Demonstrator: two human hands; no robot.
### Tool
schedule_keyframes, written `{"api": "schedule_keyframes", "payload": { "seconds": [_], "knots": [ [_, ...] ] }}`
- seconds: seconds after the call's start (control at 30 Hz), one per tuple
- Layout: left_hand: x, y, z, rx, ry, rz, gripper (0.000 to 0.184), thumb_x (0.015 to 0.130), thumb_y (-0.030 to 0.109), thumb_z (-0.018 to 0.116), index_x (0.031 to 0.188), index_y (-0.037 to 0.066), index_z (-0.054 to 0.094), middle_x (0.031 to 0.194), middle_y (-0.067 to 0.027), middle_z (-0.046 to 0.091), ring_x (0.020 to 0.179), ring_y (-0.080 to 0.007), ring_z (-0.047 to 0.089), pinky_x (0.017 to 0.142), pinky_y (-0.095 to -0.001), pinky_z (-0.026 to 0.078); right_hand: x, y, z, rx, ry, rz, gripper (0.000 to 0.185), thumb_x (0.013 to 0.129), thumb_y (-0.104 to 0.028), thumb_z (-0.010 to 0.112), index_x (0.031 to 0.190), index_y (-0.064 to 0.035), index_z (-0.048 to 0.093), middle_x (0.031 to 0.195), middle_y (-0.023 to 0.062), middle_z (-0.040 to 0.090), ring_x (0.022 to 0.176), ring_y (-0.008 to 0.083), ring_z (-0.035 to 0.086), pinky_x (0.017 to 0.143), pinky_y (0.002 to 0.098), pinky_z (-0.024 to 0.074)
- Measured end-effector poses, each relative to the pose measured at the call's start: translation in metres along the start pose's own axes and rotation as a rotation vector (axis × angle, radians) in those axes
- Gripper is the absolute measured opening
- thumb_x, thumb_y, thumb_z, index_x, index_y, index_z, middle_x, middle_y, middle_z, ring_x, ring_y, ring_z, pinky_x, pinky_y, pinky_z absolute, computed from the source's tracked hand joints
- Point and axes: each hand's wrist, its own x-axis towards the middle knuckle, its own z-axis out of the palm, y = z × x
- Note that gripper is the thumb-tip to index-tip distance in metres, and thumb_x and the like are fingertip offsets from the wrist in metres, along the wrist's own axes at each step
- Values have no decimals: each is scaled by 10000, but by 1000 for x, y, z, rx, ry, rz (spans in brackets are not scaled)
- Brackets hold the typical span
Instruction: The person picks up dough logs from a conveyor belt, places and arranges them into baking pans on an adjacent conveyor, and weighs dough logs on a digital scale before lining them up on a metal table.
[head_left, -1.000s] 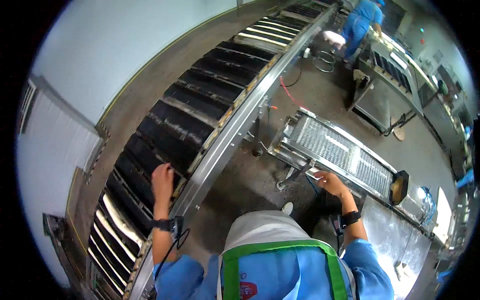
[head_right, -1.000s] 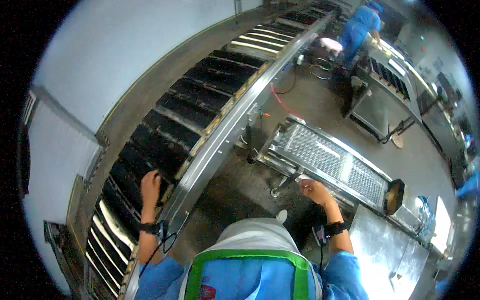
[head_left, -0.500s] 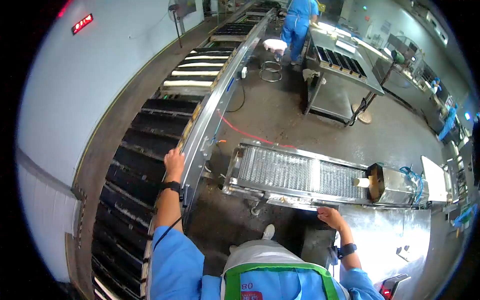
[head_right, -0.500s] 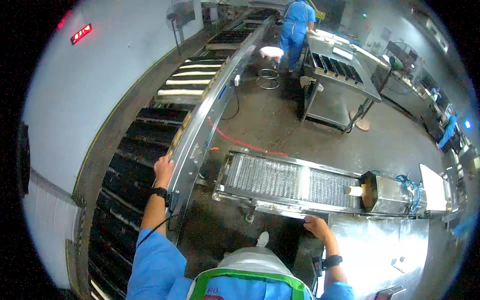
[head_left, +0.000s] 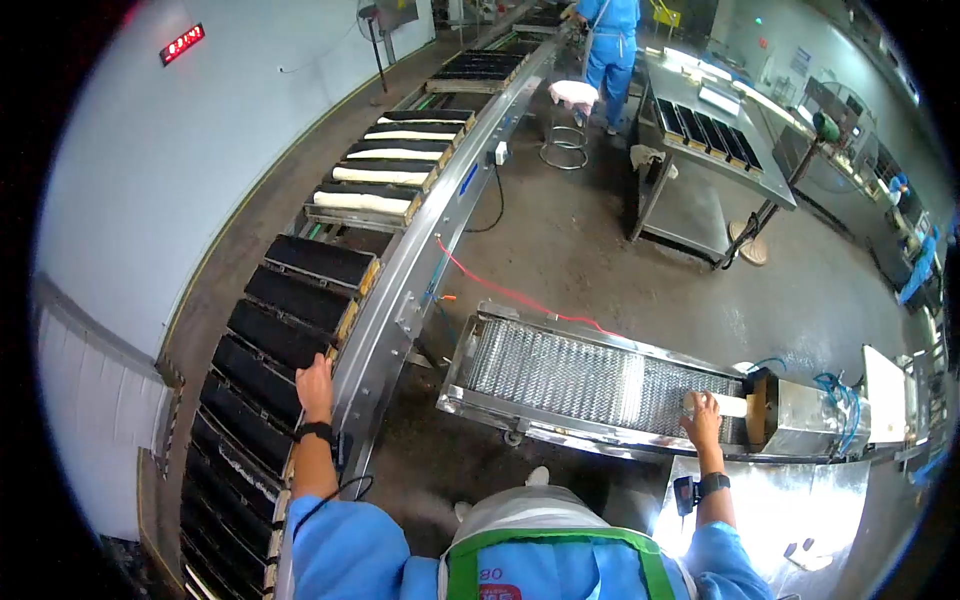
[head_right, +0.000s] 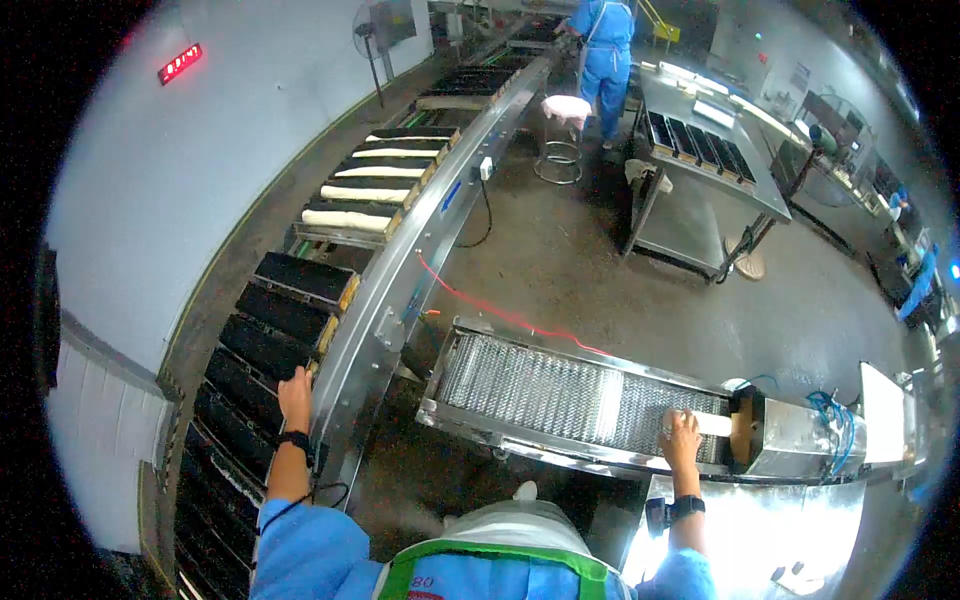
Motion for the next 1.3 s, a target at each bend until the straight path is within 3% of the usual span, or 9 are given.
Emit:
{"api": "schedule_keyframes", "payload": {
  "seconds": [0.27, 0.53, 0.6, 0.67, 0.73, 0.8, 1.0, 1.13, 1.3],
  "knots": [
    [-53, -29, -8, 19, -61, -62, 265, 812, 276, 447, 662, 58, 459, 508, -139, 519, 486, -291, 513, 542, -362, 389, 9, -38, -5, -52, -98, -19, 519, 568, -132, 665, 1042, -147, 454, 1076, 96, 413, 1044, 305, 366, 750, 474, 400],
    [-70, -28, -48, -152, -31, -172, 220, 835, 261, 387, 802, 63, 478, 574, -163, 536, 565, -319, 519, 619, -380, 389, 13, -66, -10, -24, -46, -120, 556, 534, -90, 666, 1043, -141, 447, 1006, 93, 417, 970, 310, 388, 707, 443, 426],
    [-65, -20, -50, -188, -161, -360, 188, 831, 235, 397, 866, 71, 483, 699, -159, 557, 669, -301, 528, 648, -377, 382, 13, -71, -10, -37, -61, -127, 547, 532, -87, 660, 1036, -150, 456, 994, 92, 413, 957, 307, 391, 709, 420, 431],
    [-53, -12, -34, -264, 205, -445, 167, 815, 197, 424, 907, 72, 484, 871, -143, 544, 795, -287, 506, 679, -379, 370, 13, -76, -3, -27, -55, -115, 538, 528, -74, 658, 1024, -157, 468, 995, 93, 411, 953, 302, 392, 704, 402, 433],
    [-41, 6, -35, -396, 128, -496, 168, 774, 152, 471, 922, 74, 491, 1017, -108, 484, 927, -282, 447, 739, -382, 354, 13, -82, -2, -23, -28, -121, 527, 528, -71, 656, 1014, -155, 473, 992, 94, 411, 949, 298, 395, 701, 399, 434],
    [-27, 39, -37, -261, 234, -333, 192, 761, 150, 484, 944, 91, 493, 1097, -82, 443, 1061, -247, 373, 859, -401, 279, 13, -89, 2, -19, -2, -126, 516, 528, -69, 655, 1005, -153, 477, 990, 95, 412, 945, 295, 398, 698, 396, 434],
    [95, 101, 22, -608, 0, -41, 229, 772, 158, 481, 993, 100, 473, 1094, -97, 444, 1065, -257, 365, 874, -410, 271, 18, -129, 27, -64, 106, -135, 550, 532, -106, 673, 1025, -171, 438, 1083, 88, 385, 1042, 304, 361, 733, 430, 421],
    [138, 103, 63, -400, -59, -83, 251, 764, 186, 492, 991, 79, 470, 980, -110, 484, 943, -277, 446, 807, -415, 336, 21, -158, 25, 3, -50, -109, 568, 521, -125, 676, 1033, -150, 430, 1115, 68, 380, 1074, 304, 337, 785, 460, 394],
    [123, 98, 88, -301, 166, -65, 149, 775, 182, 485, 844, 54, 451, 813, -118, 491, 818, -293, 485, 675, -409, 386, 19, -174, 22, 74, -60, -183, 570, 526, -120, 663, 1048, -172, 440, 1101, 24, 412, 1059, 273, 361, 781, 445, 399]
  ]
}}
